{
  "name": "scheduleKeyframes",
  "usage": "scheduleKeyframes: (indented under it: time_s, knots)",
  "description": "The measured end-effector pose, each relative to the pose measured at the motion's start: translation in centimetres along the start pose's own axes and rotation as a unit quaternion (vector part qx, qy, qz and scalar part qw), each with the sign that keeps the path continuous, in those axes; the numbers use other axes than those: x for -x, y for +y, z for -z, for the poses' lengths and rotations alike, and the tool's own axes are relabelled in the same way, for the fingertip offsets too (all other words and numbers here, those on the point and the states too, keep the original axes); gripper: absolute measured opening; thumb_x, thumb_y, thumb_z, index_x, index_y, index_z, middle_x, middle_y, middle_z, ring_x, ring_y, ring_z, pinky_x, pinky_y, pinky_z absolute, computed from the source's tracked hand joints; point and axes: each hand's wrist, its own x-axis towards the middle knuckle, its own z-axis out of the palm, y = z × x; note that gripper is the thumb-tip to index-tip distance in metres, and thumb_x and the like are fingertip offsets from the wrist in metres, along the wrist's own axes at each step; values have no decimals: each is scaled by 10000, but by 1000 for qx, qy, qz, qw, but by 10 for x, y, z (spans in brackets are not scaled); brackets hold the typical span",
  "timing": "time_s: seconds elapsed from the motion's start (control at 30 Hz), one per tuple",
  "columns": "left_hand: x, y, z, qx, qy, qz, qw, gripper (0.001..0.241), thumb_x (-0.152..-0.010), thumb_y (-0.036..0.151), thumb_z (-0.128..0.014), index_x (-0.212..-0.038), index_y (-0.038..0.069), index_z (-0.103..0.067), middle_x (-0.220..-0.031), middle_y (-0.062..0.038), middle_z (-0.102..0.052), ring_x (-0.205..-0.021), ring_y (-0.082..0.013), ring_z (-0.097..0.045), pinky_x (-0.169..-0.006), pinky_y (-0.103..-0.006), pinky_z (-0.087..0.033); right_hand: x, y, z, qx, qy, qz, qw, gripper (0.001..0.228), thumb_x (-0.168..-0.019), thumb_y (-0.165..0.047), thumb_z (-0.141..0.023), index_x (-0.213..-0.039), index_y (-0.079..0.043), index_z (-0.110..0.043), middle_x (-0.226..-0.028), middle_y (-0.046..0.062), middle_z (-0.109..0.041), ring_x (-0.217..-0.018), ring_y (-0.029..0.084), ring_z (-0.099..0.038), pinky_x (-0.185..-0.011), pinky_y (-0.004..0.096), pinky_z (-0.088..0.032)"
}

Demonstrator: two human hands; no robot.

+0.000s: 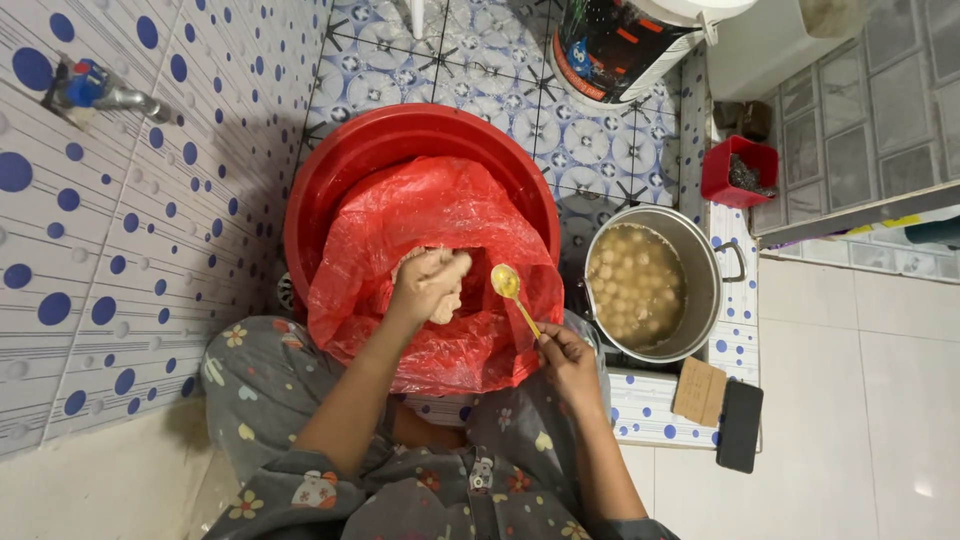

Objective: Making meatballs by squeezing meat paste through the hand and scooping it into a pot with a spoon

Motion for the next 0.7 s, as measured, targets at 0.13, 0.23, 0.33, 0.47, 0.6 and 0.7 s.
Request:
scheduleKeyframes:
  time_s: [0.13,0.23,0.33,0.47,0.6,0.7]
  knots:
    - [12,27,-19,18,-26,9,999,174,-874,52,-805,-907,-26,-652,-489,-185,-591,-322,-189,-571,-248,-296,-479,-5,12,2,5,-1,4,1000,223,-943,-53,-597,-1101,34,-728,-491,70,-487,-342,72,-420,-319,175,-303]
    - [14,31,-17,-76,-27,-67,995,115,-782,-53,-813,-834,-22,-715,-605,-138,-660,-518,-148,-641,-419,-254,-537,0,6,1,-6,6,-5,1000,220,-940,-42,-601,-1101,31,-731,-503,86,-501,-350,94,-458,-309,177,-326]
    - [12,25,-10,-109,-10,-76,991,217,-825,-17,-779,-703,8,-602,-518,-155,-625,-387,-181,-608,-306,-303,-502,2,1,0,-17,10,-15,1000,222,-941,-31,-607,-1116,39,-725,-504,99,-498,-344,103,-449,-305,178,-317]
    - [17,33,-11,-40,-50,-82,995,267,-846,-13,-773,-703,6,-548,-528,-124,-582,-431,-145,-589,-322,-295,-481,2,-1,-2,-17,5,-17,1000,220,-946,-26,-607,-1119,42,-724,-509,111,-505,-353,118,-449,-304,187,-320]
    - [20,19,-3,17,-41,-67,997,107,-876,7,-719,-971,-37,-699,-687,-55,-614,-589,-97,-611,-488,-270,-539,6,-10,-5,-22,1,-8,1000,221,-946,-23,-603,-1120,42,-723,-489,108,-480,-327,94,-393,-300,184,-293]
    - [30,70,-32,-37,-37,-123,991,165,-795,16,-821,-896,-18,-695,-621,-109,-653,-538,-119,-582,-455,-272,-515,5,-5,-3,-15,-12,7,1000,216,-948,-30,-595,-1108,41,-722,-493,88,-481,-330,79,-414,-298,178,-304]
